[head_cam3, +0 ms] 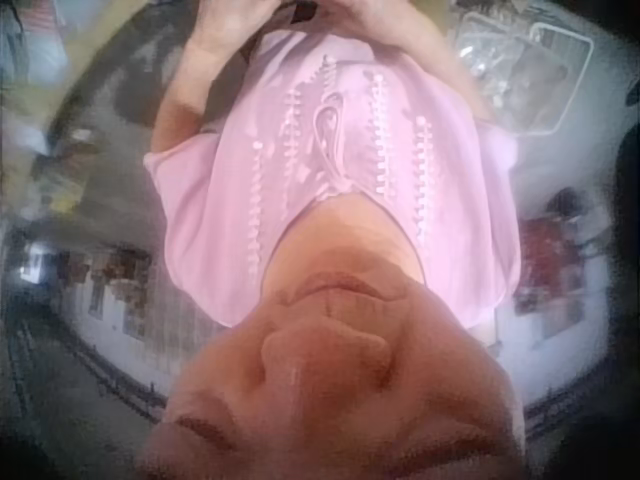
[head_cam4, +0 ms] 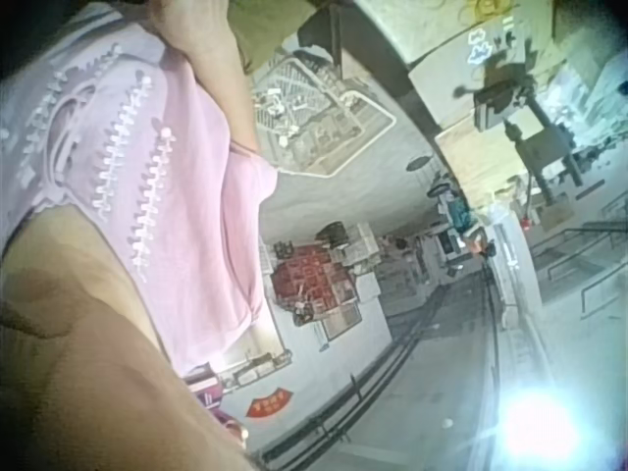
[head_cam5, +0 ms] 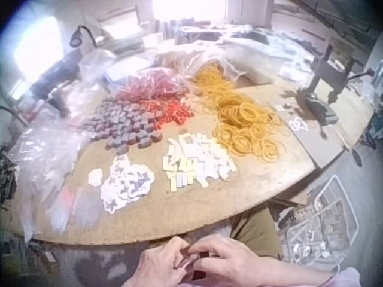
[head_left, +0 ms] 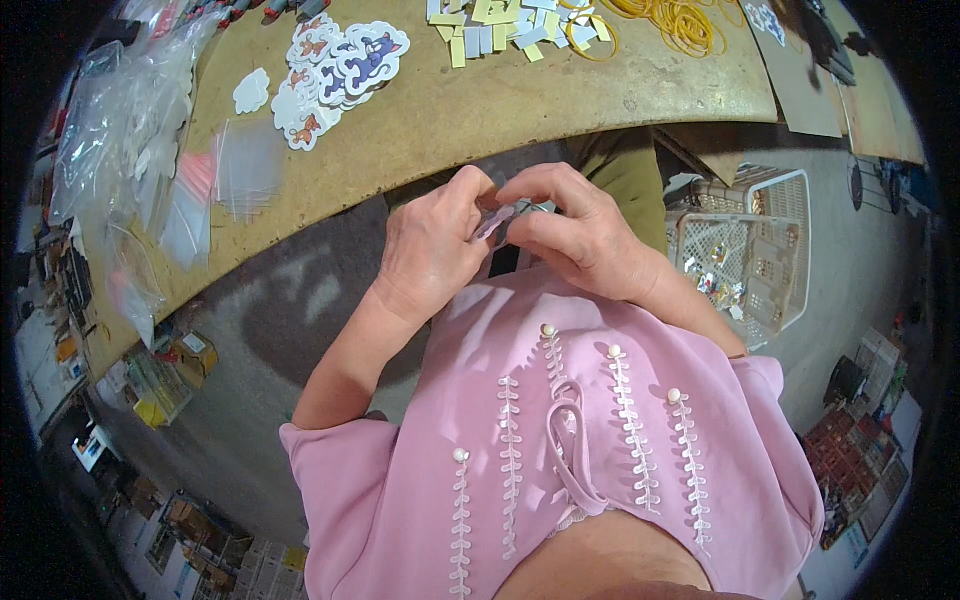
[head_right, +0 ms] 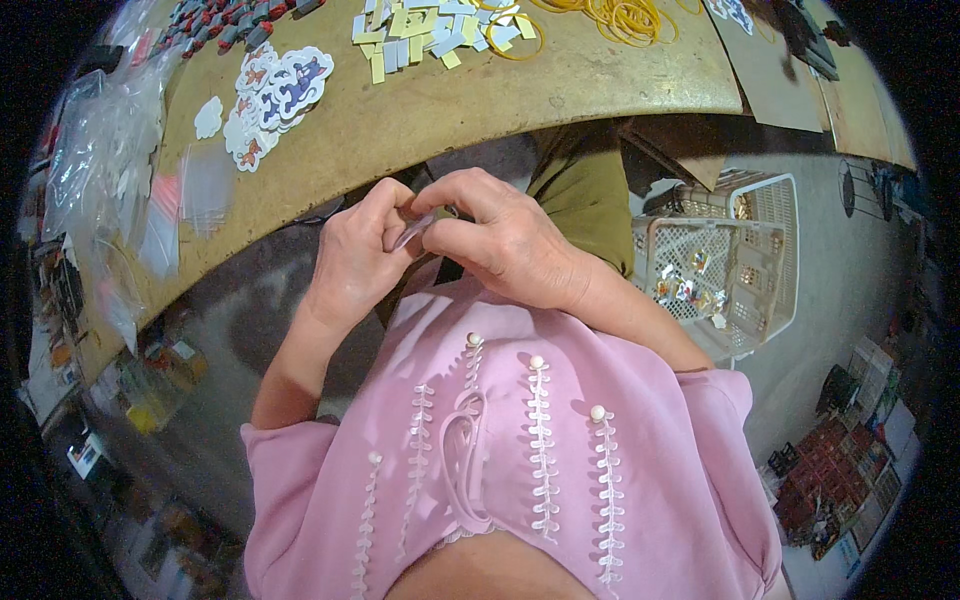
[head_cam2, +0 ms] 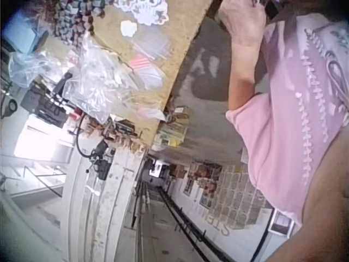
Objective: The person repeatedly picks small plastic bags, inserts a rubber band, a paper cutout, and a small rectangular piece, then places the filled bags on the table. The process is repeated with different cutouts and pieces from piles on the work surface.
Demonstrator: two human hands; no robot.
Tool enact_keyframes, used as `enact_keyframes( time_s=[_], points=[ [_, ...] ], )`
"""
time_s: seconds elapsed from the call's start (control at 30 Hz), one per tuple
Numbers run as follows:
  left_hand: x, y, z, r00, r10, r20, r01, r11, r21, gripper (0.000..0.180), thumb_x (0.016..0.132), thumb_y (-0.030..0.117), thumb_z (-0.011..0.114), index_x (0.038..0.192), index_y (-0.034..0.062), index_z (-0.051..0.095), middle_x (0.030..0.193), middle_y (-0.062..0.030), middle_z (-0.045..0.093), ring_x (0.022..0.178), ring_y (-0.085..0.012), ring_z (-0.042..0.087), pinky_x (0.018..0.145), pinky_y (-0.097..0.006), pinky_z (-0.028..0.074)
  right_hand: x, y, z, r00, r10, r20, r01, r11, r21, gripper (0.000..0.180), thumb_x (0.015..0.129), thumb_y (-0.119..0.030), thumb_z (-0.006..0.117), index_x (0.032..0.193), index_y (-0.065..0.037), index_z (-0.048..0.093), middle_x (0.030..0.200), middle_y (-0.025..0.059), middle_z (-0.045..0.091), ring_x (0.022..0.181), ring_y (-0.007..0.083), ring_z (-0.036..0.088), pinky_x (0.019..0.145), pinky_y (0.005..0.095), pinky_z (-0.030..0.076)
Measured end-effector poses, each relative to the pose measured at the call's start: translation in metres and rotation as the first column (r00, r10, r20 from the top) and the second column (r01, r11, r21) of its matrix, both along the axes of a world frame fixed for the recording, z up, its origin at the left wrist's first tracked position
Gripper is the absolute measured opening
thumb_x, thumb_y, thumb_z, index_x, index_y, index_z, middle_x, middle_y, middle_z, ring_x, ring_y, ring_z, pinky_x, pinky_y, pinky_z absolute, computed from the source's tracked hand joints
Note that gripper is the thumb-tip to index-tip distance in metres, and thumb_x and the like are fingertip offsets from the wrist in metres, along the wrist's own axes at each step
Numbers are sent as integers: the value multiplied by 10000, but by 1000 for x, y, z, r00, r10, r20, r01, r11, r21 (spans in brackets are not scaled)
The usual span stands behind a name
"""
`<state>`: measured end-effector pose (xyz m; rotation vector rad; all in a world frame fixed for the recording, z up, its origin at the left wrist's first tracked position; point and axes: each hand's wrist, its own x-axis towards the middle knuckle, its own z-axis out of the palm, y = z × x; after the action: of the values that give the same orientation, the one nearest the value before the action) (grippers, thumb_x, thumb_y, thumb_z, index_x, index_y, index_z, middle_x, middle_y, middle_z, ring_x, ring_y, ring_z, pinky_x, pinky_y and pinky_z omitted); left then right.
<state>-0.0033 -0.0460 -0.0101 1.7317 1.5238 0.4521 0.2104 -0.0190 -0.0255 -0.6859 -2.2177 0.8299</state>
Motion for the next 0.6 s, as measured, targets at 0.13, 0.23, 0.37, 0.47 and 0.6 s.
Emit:
enact_keyframes(
  time_s=[0.13, 0.23, 0.37, 0.47, 0.6],
  points=[
    [-1, 5, 1, 999, -36, -27, 30, 980, -195, 291, 844, 64, 796, 1079, 68, 625, 863, -75, 704, 723, -244, 681, 663, -382, 546, -1, -1, 0, 1000, 15, -20, -15, 999, -29, 244, 769, -3, 769, 997, -81, 731, 1199, 121, 677, 1052, 327, 676, 845, 405, 580],
    [-20, 8, -19, 891, 81, 447, 123, 904, -409, 291, 880, 61, 793, 1126, 48, 637, 947, -36, 709, 790, -153, 666, 712, -327, 556, 1, 0, 3, 1000, 29, -3, -29, 997, -68, 274, 766, 25, 759, 1012, -91, 741, 1236, 124, 670, 1064, 321, 672, 841, 396, 580],
    [-30, 6, -12, 634, 314, 707, 205, 813, -545, 295, 928, 28, 763, 1196, 15, 641, 1065, -31, 691, 962, -100, 658, 841, -267, 574, 9, 0, 0, 998, 55, -2, -55, 988, -142, 334, 754, 69, 748, 1042, -101, 744, 1295, 126, 654, 1100, 314, 666, 841, 383, 585],
    [-23, -1, -22, 662, 305, 685, 179, 822, -540, 253, 944, 11, 734, 1180, 11, 642, 1043, -28, 694, 957, -100, 668, 839, -257, 569, 6, -3, -5, 997, 63, -53, -71, 984, -165, 344, 757, 78, 745, 1053, -97, 741, 1311, 129, 650, 1133, 316, 661, 853, 379, 596],
    [-15, -8, -36, 651, 293, 700, 126, 868, -481, 157, 950, 14, 714, 1097, 20, 659, 965, 2, 699, 865, -82, 663, 773, -253, 555, 7, -3, -1, 999, 52, -8, -53, 987, -149, 298, 771, 62, 747, 1031, -82, 731, 1300, 129, 652, 1143, 320, 662, 866, 375, 609]
  ],
)
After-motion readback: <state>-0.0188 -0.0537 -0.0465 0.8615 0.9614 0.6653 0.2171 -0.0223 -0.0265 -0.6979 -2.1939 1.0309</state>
